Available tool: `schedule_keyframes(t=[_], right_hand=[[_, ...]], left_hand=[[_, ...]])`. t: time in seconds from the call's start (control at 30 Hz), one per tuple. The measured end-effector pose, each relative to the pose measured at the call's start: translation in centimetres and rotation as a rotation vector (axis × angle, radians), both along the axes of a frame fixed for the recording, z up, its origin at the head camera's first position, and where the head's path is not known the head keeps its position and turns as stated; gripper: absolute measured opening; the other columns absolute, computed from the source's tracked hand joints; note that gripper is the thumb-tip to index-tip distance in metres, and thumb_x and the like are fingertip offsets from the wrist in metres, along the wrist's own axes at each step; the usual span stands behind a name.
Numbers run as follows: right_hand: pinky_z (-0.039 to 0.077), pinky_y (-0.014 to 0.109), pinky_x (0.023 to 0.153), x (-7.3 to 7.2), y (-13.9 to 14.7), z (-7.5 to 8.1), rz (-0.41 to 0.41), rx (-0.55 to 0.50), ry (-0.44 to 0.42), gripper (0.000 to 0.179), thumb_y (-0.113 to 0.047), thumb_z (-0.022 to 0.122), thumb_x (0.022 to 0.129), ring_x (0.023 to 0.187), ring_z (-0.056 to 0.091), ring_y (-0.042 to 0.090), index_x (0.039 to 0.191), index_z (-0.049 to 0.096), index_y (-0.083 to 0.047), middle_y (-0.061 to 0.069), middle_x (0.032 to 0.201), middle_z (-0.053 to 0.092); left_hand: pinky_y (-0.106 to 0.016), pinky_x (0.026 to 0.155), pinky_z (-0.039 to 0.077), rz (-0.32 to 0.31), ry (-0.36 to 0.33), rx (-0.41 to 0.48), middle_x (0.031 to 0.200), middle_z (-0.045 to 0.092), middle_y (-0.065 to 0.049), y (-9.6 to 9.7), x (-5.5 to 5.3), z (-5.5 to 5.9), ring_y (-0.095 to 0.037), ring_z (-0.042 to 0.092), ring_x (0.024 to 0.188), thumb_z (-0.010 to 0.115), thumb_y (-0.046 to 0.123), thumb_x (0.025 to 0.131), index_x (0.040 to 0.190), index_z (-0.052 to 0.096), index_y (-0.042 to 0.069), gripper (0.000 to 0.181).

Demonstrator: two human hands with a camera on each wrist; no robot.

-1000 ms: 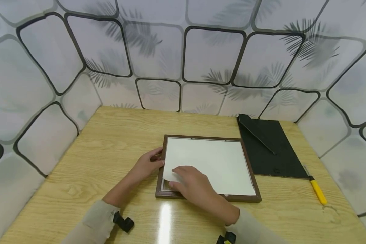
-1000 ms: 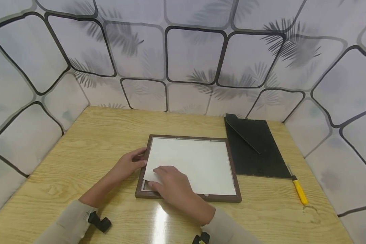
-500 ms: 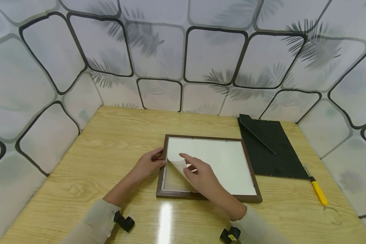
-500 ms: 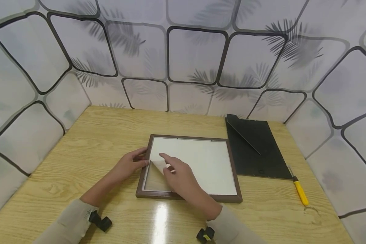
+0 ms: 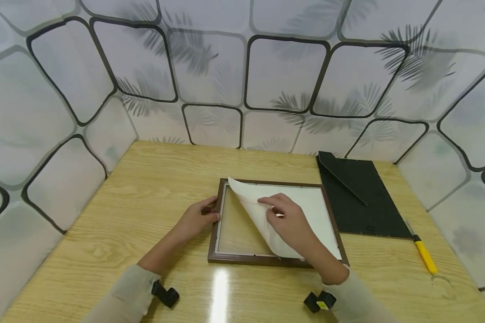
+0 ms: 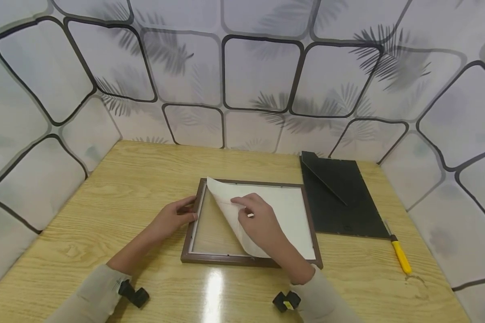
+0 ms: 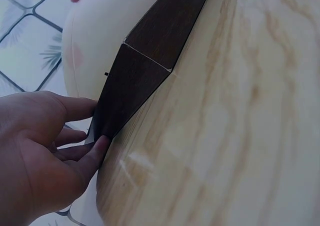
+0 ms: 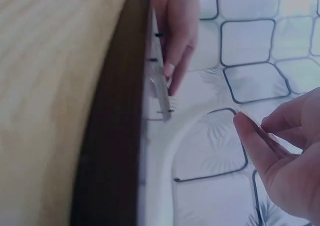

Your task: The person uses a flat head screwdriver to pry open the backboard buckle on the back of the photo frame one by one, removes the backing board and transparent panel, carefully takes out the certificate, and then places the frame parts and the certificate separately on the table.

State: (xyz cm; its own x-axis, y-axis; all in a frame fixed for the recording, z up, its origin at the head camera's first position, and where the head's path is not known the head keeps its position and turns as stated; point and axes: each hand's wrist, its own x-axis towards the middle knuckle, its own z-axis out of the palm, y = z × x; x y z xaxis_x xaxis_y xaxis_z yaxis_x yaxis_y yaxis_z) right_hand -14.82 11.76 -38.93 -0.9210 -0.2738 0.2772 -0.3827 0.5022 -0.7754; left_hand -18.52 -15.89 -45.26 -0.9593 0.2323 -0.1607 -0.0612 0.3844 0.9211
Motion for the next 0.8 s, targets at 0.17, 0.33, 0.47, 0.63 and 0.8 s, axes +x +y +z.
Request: schedule_keyframes(t=[0.17,0.33,0.47,0.63,0.8], right_hand=[[0.054,0.026,0.075,-0.1,2.7,0.8,-0.055,0.027,-0.021,0.037,-0.001,0.056,0.095,0.086,0.056,0.015,0.126,0.07,-0.016,0.003,0.113,0.063],[0.054,0.023,0.068,0.2,5.3,1.1,-0.128,0.044,-0.072,0.029,-0.01,0.06,0.099,0.079,0.063,0.013,0.126,0.07,-0.013,0.004,0.112,0.062],[0.057,0.026,0.072,0.6,7.1,1.6,-0.17,0.02,-0.112,0.027,-0.022,0.064,0.101,0.078,0.067,0.011,0.125,0.069,-0.011,0.006,0.116,0.063],[0.06,0.029,0.078,0.9,9.3,2.1,-0.151,-0.011,-0.14,0.03,-0.024,0.064,0.101,0.081,0.067,0.012,0.128,0.066,-0.01,0.009,0.115,0.062],[0.059,0.03,0.073,1.1,11.5,2.6,-0.103,0.005,-0.171,0.035,-0.02,0.064,0.101,0.085,0.067,0.014,0.135,0.063,-0.012,0.009,0.127,0.061]], left_hand=[[-0.036,0.094,0.052,-0.006,-0.003,-0.016,0.138,0.059,-0.017,0.1,-0.1,-0.2,-0.029,0.056,0.124,0.066,0.021,0.098,0.157,0.038,0.013,0.066],[-0.037,0.096,0.051,-0.009,-0.018,-0.006,0.143,0.055,-0.016,-0.1,-0.1,-0.5,-0.029,0.053,0.128,0.066,0.025,0.098,0.157,0.037,0.015,0.066],[-0.041,0.101,0.051,-0.011,-0.037,0.014,0.147,0.051,-0.017,-0.3,0.0,-0.6,-0.031,0.051,0.132,0.067,0.027,0.098,0.158,0.036,0.016,0.069],[-0.041,0.101,0.051,0.003,-0.044,0.007,0.146,0.053,-0.018,-0.3,0.1,-0.4,-0.031,0.052,0.132,0.069,0.026,0.096,0.158,0.036,0.016,0.07],[-0.04,0.101,0.051,-0.002,-0.048,0.014,0.145,0.053,-0.018,0.0,0.0,-0.4,-0.031,0.052,0.132,0.069,0.025,0.096,0.158,0.036,0.016,0.071]])
